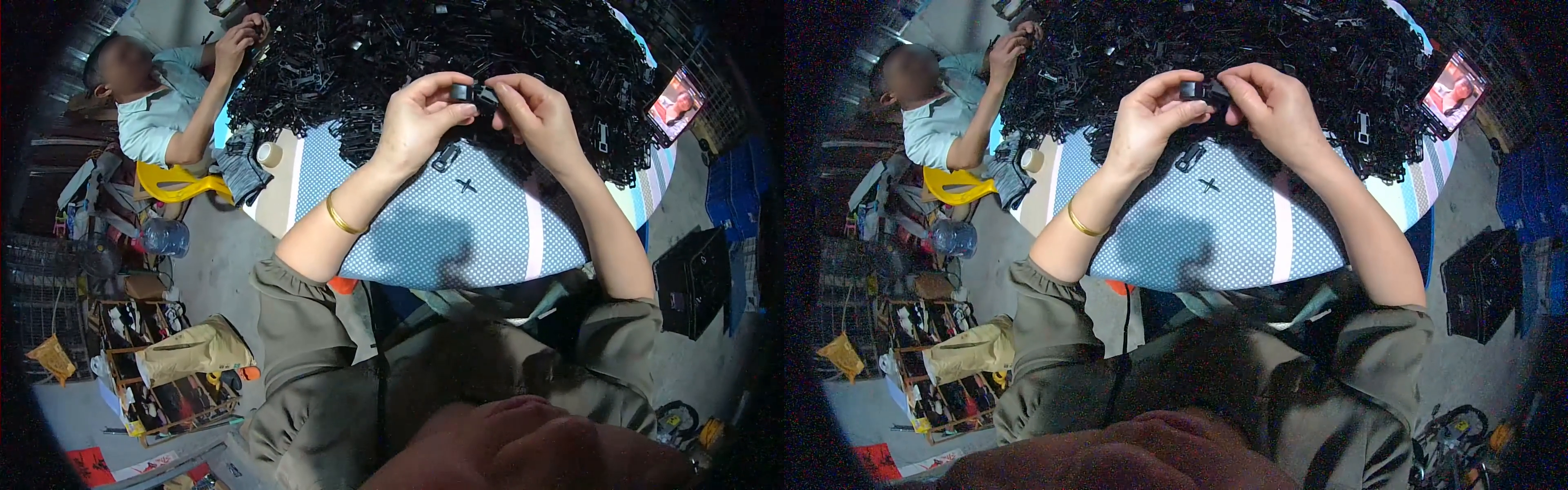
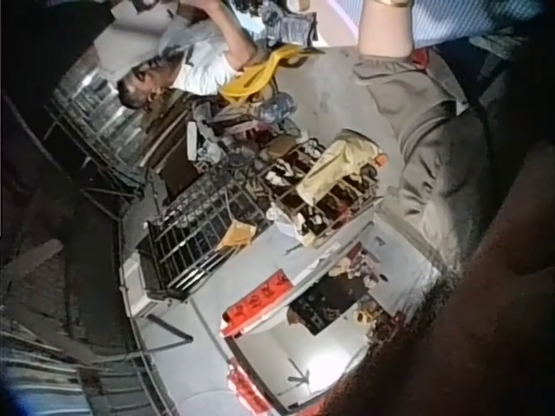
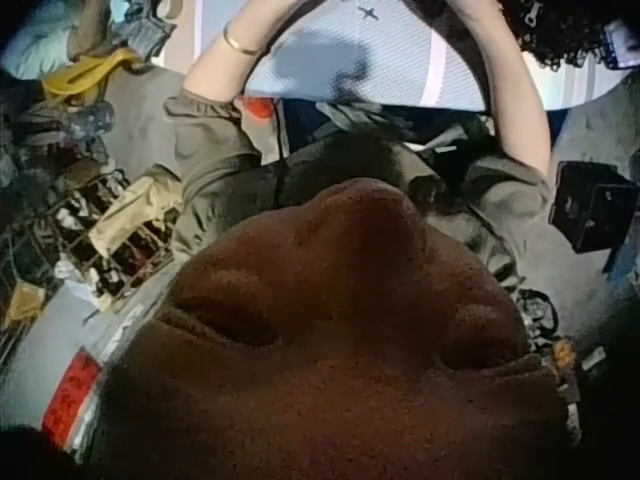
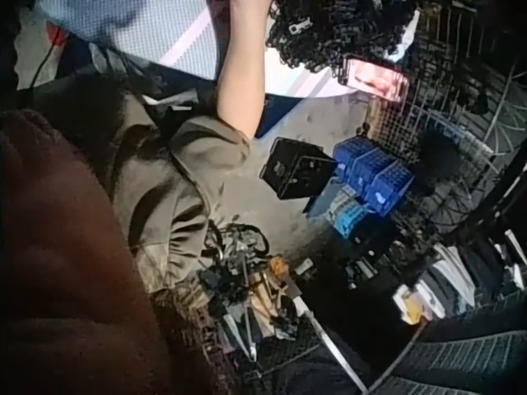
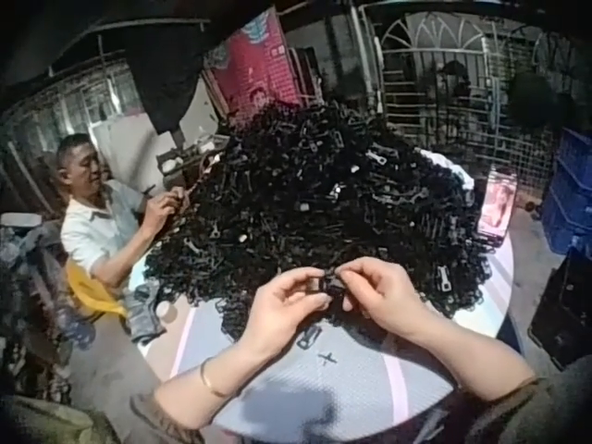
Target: Picking and sorting small black plastic components from a pile on a work surface.
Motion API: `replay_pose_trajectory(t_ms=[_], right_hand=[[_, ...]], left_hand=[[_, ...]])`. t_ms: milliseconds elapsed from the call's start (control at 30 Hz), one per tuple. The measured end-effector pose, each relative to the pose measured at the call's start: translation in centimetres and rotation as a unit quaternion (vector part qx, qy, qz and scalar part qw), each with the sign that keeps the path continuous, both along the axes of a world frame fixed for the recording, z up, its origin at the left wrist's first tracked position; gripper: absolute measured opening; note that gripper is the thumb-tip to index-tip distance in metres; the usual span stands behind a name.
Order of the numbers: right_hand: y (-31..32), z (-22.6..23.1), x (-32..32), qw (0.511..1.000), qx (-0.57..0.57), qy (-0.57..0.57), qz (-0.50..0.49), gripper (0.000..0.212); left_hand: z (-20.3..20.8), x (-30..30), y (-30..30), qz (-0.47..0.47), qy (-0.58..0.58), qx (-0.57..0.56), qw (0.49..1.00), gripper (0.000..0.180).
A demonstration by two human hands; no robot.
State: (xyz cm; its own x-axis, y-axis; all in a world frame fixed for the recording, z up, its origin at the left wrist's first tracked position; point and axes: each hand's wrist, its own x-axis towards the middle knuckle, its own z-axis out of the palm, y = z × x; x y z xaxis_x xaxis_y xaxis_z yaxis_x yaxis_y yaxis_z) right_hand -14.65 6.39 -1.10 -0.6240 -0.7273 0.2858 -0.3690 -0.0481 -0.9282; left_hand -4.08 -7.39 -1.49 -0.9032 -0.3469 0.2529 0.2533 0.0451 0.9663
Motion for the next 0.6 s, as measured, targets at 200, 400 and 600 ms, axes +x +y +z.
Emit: replay_pose_trajectory(t_ms=[200,400,600], right_hand=[[-0.1,-0.7,-0.7,0.997,-0.030,0.077,0.001,0.021],[0.0,-0.7,-0.1,0.979,0.006,0.200,-0.030,0.019],[-0.4,-1.4,0.1,0.900,-0.017,0.430,-0.068,0.015]], left_hand=[[0.3,0.0,0.5,-0.010,-0.023,-0.006,1.000,0.033],[-0.2,0.1,0.5,-0.038,-0.035,-0.007,0.999,0.034],[-1.0,-0.3,1.2,-0.051,-0.029,0.012,0.998,0.036]])
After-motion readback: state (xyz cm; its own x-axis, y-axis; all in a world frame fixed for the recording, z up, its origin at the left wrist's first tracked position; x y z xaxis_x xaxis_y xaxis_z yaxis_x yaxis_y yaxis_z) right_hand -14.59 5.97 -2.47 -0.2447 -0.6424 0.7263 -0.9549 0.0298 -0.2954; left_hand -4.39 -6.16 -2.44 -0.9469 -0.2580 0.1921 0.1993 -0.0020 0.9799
